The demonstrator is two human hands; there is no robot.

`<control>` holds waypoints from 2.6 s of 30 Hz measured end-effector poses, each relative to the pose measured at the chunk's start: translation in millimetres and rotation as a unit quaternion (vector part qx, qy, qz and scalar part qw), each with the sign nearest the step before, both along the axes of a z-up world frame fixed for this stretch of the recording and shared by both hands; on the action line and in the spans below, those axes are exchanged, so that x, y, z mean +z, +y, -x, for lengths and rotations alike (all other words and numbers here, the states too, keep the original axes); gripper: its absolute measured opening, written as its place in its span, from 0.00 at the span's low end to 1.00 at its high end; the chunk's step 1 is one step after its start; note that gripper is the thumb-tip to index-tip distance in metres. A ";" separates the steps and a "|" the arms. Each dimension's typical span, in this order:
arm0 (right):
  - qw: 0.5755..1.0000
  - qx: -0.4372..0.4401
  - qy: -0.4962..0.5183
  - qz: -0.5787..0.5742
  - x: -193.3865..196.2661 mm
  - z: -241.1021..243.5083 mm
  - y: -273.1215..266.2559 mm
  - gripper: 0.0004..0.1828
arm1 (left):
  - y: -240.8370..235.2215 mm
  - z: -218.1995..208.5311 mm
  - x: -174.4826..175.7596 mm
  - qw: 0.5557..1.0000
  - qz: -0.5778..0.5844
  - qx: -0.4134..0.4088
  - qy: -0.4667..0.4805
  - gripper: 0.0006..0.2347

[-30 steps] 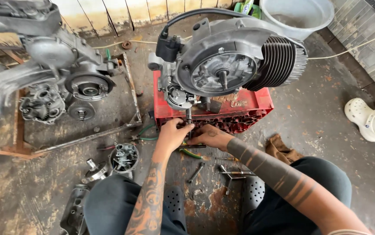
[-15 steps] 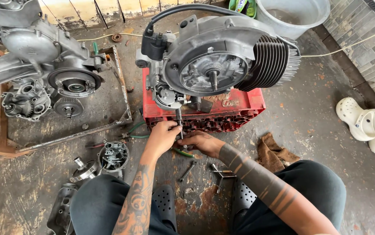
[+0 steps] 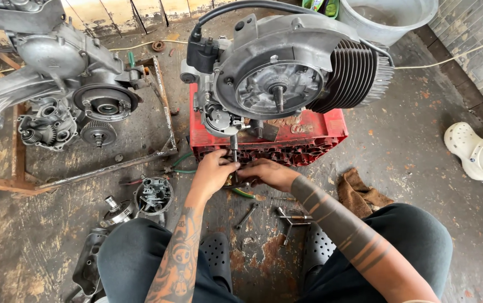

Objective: Repairing a motorcycle engine by assembling components and using hand tools

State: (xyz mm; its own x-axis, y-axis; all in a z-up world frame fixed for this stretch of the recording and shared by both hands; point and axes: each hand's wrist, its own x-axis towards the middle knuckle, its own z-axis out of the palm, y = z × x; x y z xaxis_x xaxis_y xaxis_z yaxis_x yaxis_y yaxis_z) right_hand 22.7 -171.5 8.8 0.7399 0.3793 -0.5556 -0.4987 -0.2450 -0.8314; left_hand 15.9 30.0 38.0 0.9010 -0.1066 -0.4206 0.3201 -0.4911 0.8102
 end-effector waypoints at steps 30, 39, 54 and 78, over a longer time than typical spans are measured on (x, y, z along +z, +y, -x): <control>0.996 0.074 -0.044 0.009 5.7 0.2 3.9 0.23 | 0.7 16.6 30.3 0.995 -0.070 -0.031 -0.071 0.19; 0.994 -0.009 0.051 -0.095 -18.6 2.0 3.4 0.17 | 0.9 23.7 43.9 0.998 0.016 -0.041 -0.035 0.22; 0.991 0.062 -0.118 0.020 -4.6 -1.1 0.3 0.21 | -0.9 16.5 40.9 0.997 -0.029 -0.028 -0.068 0.26; 0.991 0.072 -0.099 0.052 8.1 5.6 6.6 0.32 | -3.4 13.0 28.5 0.993 -0.072 -0.045 -0.076 0.22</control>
